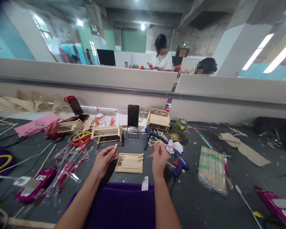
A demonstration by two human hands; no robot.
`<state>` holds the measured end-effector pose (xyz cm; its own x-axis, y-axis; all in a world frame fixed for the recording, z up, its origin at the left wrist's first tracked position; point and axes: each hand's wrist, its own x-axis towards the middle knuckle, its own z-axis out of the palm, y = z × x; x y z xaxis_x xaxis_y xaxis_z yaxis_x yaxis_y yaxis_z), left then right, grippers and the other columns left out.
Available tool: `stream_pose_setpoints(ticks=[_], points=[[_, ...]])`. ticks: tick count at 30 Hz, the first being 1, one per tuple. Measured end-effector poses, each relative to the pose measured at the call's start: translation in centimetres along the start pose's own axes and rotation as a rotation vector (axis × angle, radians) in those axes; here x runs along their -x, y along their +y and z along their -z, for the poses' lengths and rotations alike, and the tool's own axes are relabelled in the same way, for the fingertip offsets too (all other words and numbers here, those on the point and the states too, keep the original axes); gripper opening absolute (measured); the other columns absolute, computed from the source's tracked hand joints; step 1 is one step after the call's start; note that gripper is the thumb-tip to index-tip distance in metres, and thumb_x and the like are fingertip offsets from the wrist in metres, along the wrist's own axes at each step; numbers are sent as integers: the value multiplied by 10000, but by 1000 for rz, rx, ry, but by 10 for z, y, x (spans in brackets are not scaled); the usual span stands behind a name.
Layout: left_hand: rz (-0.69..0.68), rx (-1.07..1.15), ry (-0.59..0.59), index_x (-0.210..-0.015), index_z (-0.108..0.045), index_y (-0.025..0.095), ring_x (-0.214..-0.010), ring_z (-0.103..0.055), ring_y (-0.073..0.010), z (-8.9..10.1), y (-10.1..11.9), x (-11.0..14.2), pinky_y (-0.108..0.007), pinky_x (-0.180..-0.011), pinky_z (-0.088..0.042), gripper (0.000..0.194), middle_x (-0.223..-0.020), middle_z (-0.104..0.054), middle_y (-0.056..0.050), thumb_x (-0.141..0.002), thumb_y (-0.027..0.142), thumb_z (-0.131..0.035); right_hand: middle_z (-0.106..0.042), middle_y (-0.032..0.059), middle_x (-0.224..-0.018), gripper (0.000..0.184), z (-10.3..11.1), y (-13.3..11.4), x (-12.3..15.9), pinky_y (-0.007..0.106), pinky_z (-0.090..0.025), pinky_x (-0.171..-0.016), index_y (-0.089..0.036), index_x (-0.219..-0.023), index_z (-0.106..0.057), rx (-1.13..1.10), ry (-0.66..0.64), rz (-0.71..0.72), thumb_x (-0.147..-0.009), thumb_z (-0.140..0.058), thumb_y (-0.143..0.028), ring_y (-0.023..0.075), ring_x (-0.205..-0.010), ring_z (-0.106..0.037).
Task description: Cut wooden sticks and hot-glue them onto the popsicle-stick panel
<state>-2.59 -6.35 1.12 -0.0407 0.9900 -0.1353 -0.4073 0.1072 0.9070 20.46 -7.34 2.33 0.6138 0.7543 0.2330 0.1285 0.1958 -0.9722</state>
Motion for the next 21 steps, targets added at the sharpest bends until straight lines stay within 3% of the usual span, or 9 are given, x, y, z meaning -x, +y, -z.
stream_pose_setpoints(ticks=[3,5,6,8,10,13,15,18,21], points=[[48,-69,43,-975,-665,139,-647,-610,-115,8,6,12,-251,-629,-526,405,-805,-669,-28,-634,325,-779,-646,33,-729,336,10,-3,-7,287,-481,-606,-148,-1002,-617,37,-1,107,-815,-543,-417,161,-625,-599],[61,-126,75,-1004,-652,132,-638,-605,-114,16,9,21,-238,-605,-517,424,-781,-664,-25,-651,337,-766,-670,76,-940,396,18,-12,-11,333,-480,-741,-184,-1118,-598,141,-99,218,-777,-591,-386,190,-801,-624],[66,-147,92,-1012,-648,128,-640,-605,-115,19,10,25,-237,-607,-515,429,-777,-663,-26,-659,345,-759,-674,79,-953,393,22,-19,-11,339,-476,-750,-200,-1117,-614,219,-179,236,-770,-602,-383,196,-802,-628],[67,-176,120,-1021,-642,127,-648,-607,-117,24,11,31,-240,-619,-514,438,-784,-665,-30,-666,359,-751,-677,34,-726,299,30,-38,-9,324,-480,-634,-215,-1015,-673,351,-341,139,-829,-529,-400,177,-586,-611],[66,-189,115,-1028,-640,132,-657,-610,-120,25,13,36,-245,-630,-514,442,-793,-668,-33,-670,369,-746,-619,-1,-565,325,36,-57,-5,331,-466,-579,-226,-1031,-675,459,-329,123,-877,-451,-404,180,-486,-568],[77,-182,71,-1033,-642,143,-653,-613,-123,22,17,41,-250,-632,-511,441,-783,-674,-34,-674,379,-741,-676,62,-910,386,40,-72,5,373,-470,-762,-245,-1210,-588,442,-365,325,-842,-517,-336,215,-755,-632],[88,-169,46,-1033,-645,151,-645,-614,-125,17,20,44,-255,-637,-511,437,-773,-682,-36,-674,382,-740,-668,58,-939,395,39,-73,13,359,-478,-766,-255,-1228,-569,383,-433,320,-840,-526,-311,205,-760,-629],[103,-155,11,-1030,-648,163,-633,-613,-125,11,23,48,-257,-641,-508,418,-757,-686,-33,-683,381,-733,-650,21,-747,250,30,-65,26,329,-494,-678,-258,-1058,-646,372,-448,221,-873,-482,-301,181,-641,-603],[117,-146,-21,-1022,-652,162,-607,-607,-120,5,26,51,-252,-624,-502,401,-735,-680,-28,-691,374,-729,-596,86,-1095,338,13,-58,37,389,-447,-875,-249,-1146,-603,395,-531,374,-809,-573,-264,248,-1003,-553]])
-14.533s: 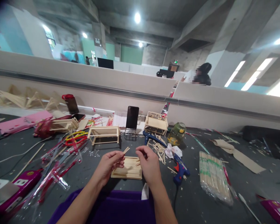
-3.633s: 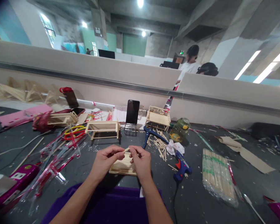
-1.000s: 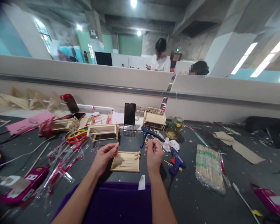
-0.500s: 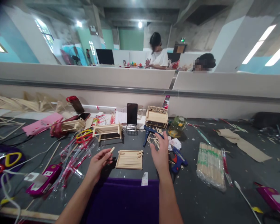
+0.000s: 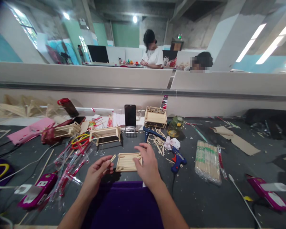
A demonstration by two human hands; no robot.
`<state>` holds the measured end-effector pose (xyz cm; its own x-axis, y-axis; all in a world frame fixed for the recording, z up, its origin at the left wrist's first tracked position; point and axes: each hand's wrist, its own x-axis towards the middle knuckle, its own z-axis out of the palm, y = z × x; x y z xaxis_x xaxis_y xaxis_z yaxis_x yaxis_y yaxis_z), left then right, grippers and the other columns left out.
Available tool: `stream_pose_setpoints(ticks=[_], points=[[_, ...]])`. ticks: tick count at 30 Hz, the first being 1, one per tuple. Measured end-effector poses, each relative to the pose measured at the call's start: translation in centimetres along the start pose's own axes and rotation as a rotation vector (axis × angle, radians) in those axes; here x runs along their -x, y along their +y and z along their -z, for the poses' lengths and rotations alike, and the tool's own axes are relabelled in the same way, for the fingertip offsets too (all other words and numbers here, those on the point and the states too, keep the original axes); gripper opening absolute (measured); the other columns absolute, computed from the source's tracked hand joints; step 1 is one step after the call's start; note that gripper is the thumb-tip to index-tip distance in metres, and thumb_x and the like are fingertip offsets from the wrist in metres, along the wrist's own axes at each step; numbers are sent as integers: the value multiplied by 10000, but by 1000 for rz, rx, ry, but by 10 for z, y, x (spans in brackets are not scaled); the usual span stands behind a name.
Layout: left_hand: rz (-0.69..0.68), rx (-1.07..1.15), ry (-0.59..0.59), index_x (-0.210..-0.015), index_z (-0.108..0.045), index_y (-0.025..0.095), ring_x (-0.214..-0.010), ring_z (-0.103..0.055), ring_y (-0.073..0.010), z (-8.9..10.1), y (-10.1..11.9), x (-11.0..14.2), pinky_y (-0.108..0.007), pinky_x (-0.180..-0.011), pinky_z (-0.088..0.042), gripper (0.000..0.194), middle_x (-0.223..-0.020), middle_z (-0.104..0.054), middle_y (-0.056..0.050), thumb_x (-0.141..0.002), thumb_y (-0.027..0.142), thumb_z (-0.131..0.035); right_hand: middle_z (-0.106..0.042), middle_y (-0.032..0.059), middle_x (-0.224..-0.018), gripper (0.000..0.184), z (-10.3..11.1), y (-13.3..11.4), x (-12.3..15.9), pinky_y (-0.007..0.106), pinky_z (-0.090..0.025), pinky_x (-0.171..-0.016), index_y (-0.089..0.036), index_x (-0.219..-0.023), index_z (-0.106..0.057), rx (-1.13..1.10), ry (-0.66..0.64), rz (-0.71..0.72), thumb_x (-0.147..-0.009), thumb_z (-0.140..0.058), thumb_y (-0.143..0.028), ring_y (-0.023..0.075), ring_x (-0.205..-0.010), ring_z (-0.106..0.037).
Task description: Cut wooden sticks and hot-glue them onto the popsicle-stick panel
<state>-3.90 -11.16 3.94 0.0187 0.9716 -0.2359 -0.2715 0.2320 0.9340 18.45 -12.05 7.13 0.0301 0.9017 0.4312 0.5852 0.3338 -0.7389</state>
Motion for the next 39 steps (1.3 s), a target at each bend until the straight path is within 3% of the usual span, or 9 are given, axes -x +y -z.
stream_pose_setpoints(ticks=[4,9,11,16,23,26,28,34,39], points=[[8,-9,-33,-1014,-665,165,-593,-604,-121,-6,2,4,-252,-616,-500,395,-721,-680,-30,-686,375,-730,-524,103,-1191,661,-26,-6,-10,438,-400,-924,-263,-1305,-489,76,-150,129,-685,-719,-272,282,-1065,-473],[6,-7,-61,-1000,-670,162,-583,-595,-116,-12,4,9,-244,-606,-494,373,-714,-677,-35,-691,363,-730,-617,24,-809,57,-48,-1,-19,325,-415,-784,-222,-784,-669,-151,-197,18,-769,-631,-262,191,-827,-530],[8,-6,-53,-999,-667,156,-578,-591,-117,-13,3,10,-247,-600,-493,378,-712,-673,-35,-689,363,-732,-567,-12,-677,157,-46,4,-18,272,-405,-673,-200,-694,-602,-428,-127,-146,-813,-566,-296,152,-692,-510],[-14,-77,3,-980,-669,139,-575,-593,-122,-12,-2,7,-245,-595,-487,412,-707,-681,-41,-661,388,-746,-350,-64,-576,276,-6,15,-3,212,-321,-477,-208,-648,-433,-1003,146,-399,-816,-557,-390,93,-492,-330],[-124,-243,73,-933,-677,143,-534,-569,-132,-7,-20,-3,-236,-536,-449,433,-644,-669,-27,-636,454,-720,-204,-92,-457,445,51,19,36,197,-216,-335,-224,-535,-305,-1248,137,-549,-861,-503,-453,82,-379,-139],[-281,-523,90,-931,-688,173,-592,-594,-169,-7,-26,-5,-255,-572,-449,348,-704,-691,-35,-702,433,-655,-552,-19,-661,162,49,15,52,203,-404,-448,-226,-742,-562,-1303,111,-587,-802,-624,-364,99,-521,-482],[-408,-800,109,-977,-680,206,-679,-623,-196,-7,-28,-4,-274,-640,-449,292,-814,-713,-44,-780,395,-576,-628,41,-1087,275,41,10,60,300,-514,-675,-289,-1053,-594,-1361,40,-589,-811,-599,-419,167,-873,-611],[-552,-1447,28,-1037,-622,219,-927,-615,-226,-6,-31,1,-277,-729,-426,299,-988,-682,-79,-911,275,-357,-302,26,-1494,599,15,3,70,586,-399,-925,-369,-1319,-442,-1483,-147,-527,-864,-203,-677,290,-1298,-389],[-544,-1568,24,-1034,-606,211,-941,-599,-224,-2,-28,12,-273,-681,-454,267,-1047,-635,-90,-912,273,-377,-471,39,-1391,582,6,6,67,594,-415,-900,-370,-1234,-541,-1365,-141,-425,-888,-162,-645,289,-1242,-465]])
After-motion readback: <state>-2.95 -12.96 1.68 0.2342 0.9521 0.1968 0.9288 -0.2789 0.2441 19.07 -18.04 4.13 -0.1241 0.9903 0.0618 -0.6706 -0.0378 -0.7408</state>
